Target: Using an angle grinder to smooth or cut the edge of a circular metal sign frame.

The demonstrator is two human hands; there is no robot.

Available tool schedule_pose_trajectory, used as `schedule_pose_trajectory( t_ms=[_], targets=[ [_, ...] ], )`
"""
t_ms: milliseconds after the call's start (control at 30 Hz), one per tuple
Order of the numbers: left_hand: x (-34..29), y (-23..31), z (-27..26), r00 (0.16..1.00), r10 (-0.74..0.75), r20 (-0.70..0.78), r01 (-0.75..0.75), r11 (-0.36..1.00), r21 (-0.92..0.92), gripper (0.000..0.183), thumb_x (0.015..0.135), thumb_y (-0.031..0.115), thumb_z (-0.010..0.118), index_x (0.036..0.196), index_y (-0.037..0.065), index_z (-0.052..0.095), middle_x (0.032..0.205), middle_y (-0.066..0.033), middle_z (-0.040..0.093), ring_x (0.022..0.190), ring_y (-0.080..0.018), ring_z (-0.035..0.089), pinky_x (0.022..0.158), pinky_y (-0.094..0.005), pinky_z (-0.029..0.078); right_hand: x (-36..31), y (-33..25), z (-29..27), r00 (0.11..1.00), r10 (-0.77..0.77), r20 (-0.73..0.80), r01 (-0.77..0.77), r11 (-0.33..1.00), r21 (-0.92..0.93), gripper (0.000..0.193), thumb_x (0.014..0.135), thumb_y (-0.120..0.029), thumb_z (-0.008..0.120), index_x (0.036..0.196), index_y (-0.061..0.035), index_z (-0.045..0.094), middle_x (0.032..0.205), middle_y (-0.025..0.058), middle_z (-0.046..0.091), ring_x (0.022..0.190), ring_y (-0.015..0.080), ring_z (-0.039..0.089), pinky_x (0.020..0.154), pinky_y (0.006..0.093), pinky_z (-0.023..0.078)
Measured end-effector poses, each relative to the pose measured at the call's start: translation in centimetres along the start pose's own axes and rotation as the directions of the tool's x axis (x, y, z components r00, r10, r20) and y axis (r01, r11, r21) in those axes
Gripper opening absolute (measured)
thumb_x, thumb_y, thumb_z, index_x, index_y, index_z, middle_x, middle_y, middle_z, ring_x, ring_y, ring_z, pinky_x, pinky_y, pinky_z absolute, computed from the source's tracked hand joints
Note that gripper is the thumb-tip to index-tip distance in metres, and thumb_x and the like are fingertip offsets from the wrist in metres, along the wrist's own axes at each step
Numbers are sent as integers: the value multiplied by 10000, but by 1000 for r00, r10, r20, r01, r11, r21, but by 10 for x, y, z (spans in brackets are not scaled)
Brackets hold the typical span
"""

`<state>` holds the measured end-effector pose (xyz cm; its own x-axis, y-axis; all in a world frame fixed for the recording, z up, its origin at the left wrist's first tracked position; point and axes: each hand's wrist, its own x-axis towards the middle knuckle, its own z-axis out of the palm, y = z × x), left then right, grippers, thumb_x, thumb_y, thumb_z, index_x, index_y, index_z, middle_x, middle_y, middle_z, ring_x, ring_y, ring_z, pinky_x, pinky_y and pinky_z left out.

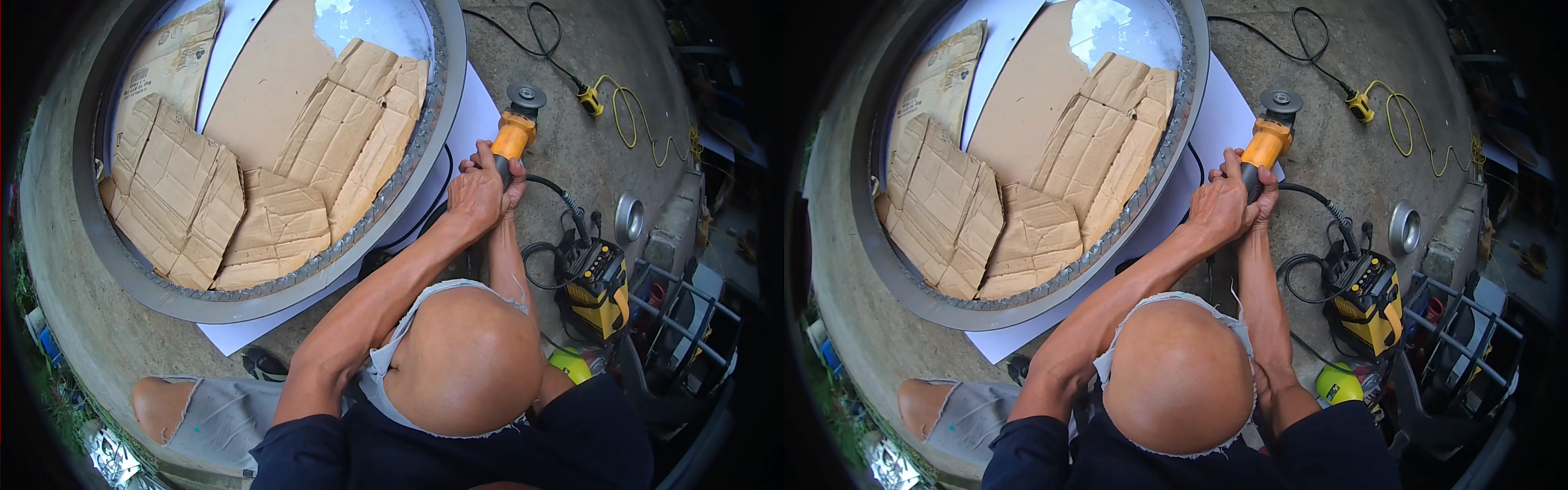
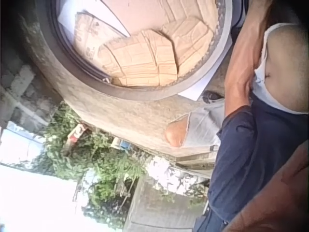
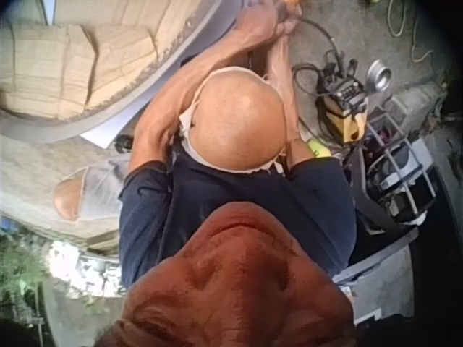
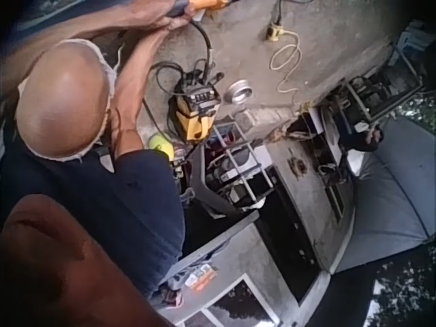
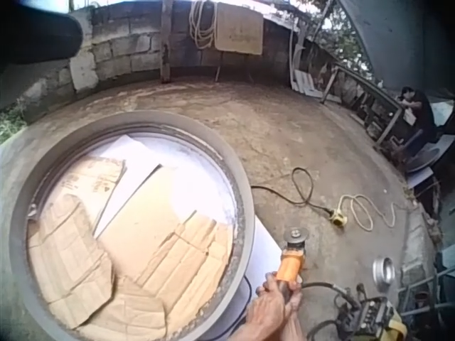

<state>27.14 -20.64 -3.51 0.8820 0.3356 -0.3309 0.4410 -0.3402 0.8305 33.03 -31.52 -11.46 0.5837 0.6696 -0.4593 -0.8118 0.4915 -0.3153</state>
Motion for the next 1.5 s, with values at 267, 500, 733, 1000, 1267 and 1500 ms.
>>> schedule_pose_trajectory(
  t_ms=[267,500,733,1000,1267,1500],
  targets=[
    [28,2,18,990,61,-128,-35,979,200,844,809,191,676,1447,-199,285,985,-308,668,858,-427,713,721,-494,587,25,-14,-2,986,81,-143,-58,986,159,627,818,-356,720,1254,57,540,1075,155,625,991,292,629,970,416,520],
    [23,-25,34,972,188,-138,-120,912,392,765,838,138,641,1456,-183,324,835,-261,671,670,-372,701,629,-477,558,-3,-13,11,980,0,-199,-53,963,-262,616,933,-412,649,1318,53,525,1162,170,638,1070,299,628,1011,454,492],
    [12,-43,47,975,168,-142,-89,892,443,590,806,203,740,1262,-45,462,934,-204,647,853,-377,690,746,-481,537,-79,-10,42,901,-245,-359,-191,518,-834,472,994,-347,634,1251,41,554,966,124,701,696,143,648,583,260,519],
    [9,-58,62,981,68,-184,12,916,402,483,831,256,734,1165,-6,502,993,-172,629,952,-336,641,780,-478,503,-49,-28,153,958,-253,134,232,414,-880,305,1010,-231,631,1158,36,627,873,114,707,685,119,634,605,235,487],
    [-44,-5,-43,983,95,-158,-159,874,-460,290,868,217,719,834,-68,681,756,-253,682,742,-413,692,707,-480,530,50,-30,328,764,92,639,641,10,-768,350,1059,-272,549,1267,-11,655,956,54,703,768,91,618,681,226,464],
    [-118,63,-168,443,198,-874,-731,645,-224,384,710,356,750,802,-4,654,773,-190,637,821,-386,631,796,-470,490,161,70,428,687,291,666,725,-212,-656,422,1036,-366,536,1283,-31,602,957,50,684,731,90,617,647,232,467]
  ],
)
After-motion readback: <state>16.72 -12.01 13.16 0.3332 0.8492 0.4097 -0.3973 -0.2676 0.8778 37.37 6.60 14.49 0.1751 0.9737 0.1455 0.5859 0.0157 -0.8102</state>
